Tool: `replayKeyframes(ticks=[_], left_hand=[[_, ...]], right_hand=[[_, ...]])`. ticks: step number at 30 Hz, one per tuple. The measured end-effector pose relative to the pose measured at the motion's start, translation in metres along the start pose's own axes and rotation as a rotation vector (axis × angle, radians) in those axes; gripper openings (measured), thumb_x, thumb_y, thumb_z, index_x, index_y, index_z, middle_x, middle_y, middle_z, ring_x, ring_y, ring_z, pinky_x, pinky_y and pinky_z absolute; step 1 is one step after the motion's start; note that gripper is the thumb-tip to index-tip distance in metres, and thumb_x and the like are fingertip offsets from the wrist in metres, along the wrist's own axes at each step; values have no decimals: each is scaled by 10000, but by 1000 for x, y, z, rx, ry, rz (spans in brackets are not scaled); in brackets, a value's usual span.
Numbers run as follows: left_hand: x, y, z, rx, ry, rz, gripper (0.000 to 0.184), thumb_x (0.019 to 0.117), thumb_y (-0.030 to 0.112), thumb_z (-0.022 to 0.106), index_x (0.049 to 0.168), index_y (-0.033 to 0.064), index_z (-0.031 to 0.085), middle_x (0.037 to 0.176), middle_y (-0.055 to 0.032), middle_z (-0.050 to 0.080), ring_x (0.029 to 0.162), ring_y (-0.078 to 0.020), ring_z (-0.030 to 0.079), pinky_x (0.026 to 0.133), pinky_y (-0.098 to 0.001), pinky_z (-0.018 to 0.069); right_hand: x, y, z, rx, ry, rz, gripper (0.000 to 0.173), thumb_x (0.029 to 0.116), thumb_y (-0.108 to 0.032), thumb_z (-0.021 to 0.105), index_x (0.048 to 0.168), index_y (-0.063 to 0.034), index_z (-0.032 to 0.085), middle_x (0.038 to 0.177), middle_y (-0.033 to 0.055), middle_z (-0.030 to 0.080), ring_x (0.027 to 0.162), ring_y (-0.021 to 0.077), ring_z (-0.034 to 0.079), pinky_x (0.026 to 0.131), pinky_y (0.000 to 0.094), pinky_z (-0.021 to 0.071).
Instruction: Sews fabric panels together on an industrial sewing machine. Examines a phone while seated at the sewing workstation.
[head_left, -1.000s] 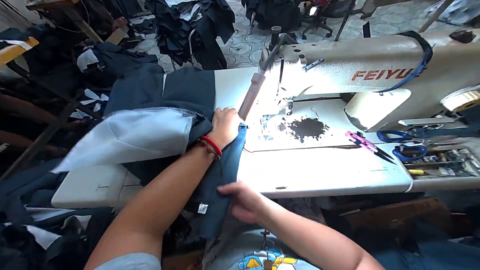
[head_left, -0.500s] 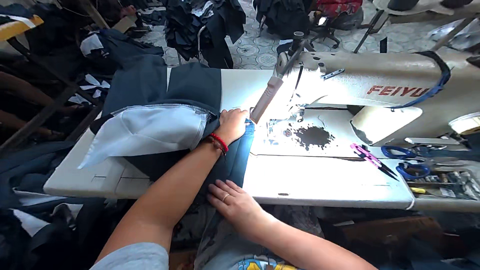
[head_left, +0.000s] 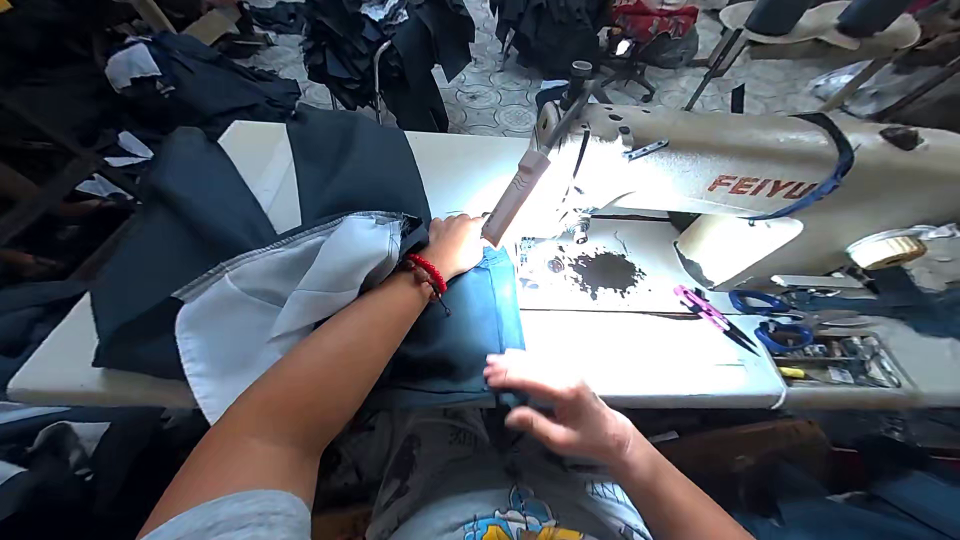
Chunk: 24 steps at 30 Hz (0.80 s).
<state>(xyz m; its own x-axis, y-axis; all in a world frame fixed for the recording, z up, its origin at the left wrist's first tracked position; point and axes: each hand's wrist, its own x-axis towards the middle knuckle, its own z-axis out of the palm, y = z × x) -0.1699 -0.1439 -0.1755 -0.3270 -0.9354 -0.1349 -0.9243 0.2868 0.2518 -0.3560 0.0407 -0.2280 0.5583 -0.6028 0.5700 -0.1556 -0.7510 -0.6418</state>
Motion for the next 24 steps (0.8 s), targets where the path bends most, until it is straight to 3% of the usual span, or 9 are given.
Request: replayKeyframes(ticks=[3, 6, 12, 16, 19, 20, 22, 23, 24], left_hand=[[-4, -2, -8, 19, -42, -2, 367, 1071, 271, 522, 1277, -17, 621, 1264, -276, 628, 1244, -451, 573, 1008, -651, 399], [-10, -2, -22, -32, -88, 7, 387, 1067, 282, 533, 1240, -53, 623, 1249, -293, 622, 1251, -461, 560, 1012, -665, 394], [-9, -12, -50, -282, -191, 208, 546, 862, 223, 822, 1243, -104, 609, 1158, -277, 664, 1102, -374, 644, 984, -558, 482], [-45, 18, -59, -274, -123, 88, 333, 933, 15, 709, 1202, -156, 611, 1107, -320, 663, 1047, -425, 644, 940, -540, 484], [-39, 24, -42, -237, -51, 56, 338, 942, 67, 683, 1240, -86, 634, 1153, -282, 675, 1109, -409, 649, 973, -576, 488], [-34, 22, -37, -237, -29, 73, 315, 935, 64, 672, 1218, -75, 657, 1142, -272, 685, 1106, -400, 655, 970, -577, 491], [-32, 22, -39, -224, -37, 93, 280, 949, 63, 653, 1197, -62, 685, 1143, -259, 694, 1115, -387, 657, 980, -572, 488], [-33, 22, -43, -214, -48, 109, 271, 962, 64, 649, 1199, -63, 684, 1148, -259, 694, 1120, -387, 656, 987, -570, 483], [-36, 23, -45, -208, -50, 124, 268, 969, 68, 650, 1201, -64, 680, 1146, -258, 695, 1117, -385, 659, 986, -566, 485]], right_hand=[[19, 8, 7, -184, 169, 56, 414, 1078, -264, 468, 1113, 29, 758, 1197, 196, 736, 1222, 285, 674, 1090, 383, 495], [22, 11, 23, -293, -6, 231, 320, 1038, -242, 552, 1143, -28, 766, 1322, 165, 689, 1304, 315, 616, 1128, 450, 451], [12, 19, 39, -336, 35, 123, 295, 975, -241, 622, 1116, -38, 782, 1285, 151, 713, 1270, 329, 645, 1103, 496, 482], [10, 21, 42, -354, 46, 76, 301, 958, -244, 624, 1093, -35, 793, 1264, 164, 720, 1238, 350, 663, 1075, 527, 497], [11, 24, 43, -323, 155, 87, 274, 915, -238, 663, 1039, -36, 801, 1224, 165, 735, 1225, 328, 671, 1072, 473, 507], [14, 23, 43, -296, 270, 147, 267, 884, -229, 692, 1004, -13, 796, 1171, 163, 748, 1178, 287, 692, 1034, 411, 535], [28, 13, 40, -302, 547, 386, 384, 808, -245, 758, 988, 93, 739, 953, 186, 743, 906, 230, 725, 782, 341, 572], [36, 5, 32, -230, 552, 546, 538, 838, -231, 776, 1187, 158, 647, 1103, 266, 704, 1023, 296, 701, 897, 408, 557], [42, 4, 25, -136, 536, 645, 584, 866, -209, 773, 1296, 137, 583, 1220, 267, 665, 1125, 287, 664, 991, 411, 523]])
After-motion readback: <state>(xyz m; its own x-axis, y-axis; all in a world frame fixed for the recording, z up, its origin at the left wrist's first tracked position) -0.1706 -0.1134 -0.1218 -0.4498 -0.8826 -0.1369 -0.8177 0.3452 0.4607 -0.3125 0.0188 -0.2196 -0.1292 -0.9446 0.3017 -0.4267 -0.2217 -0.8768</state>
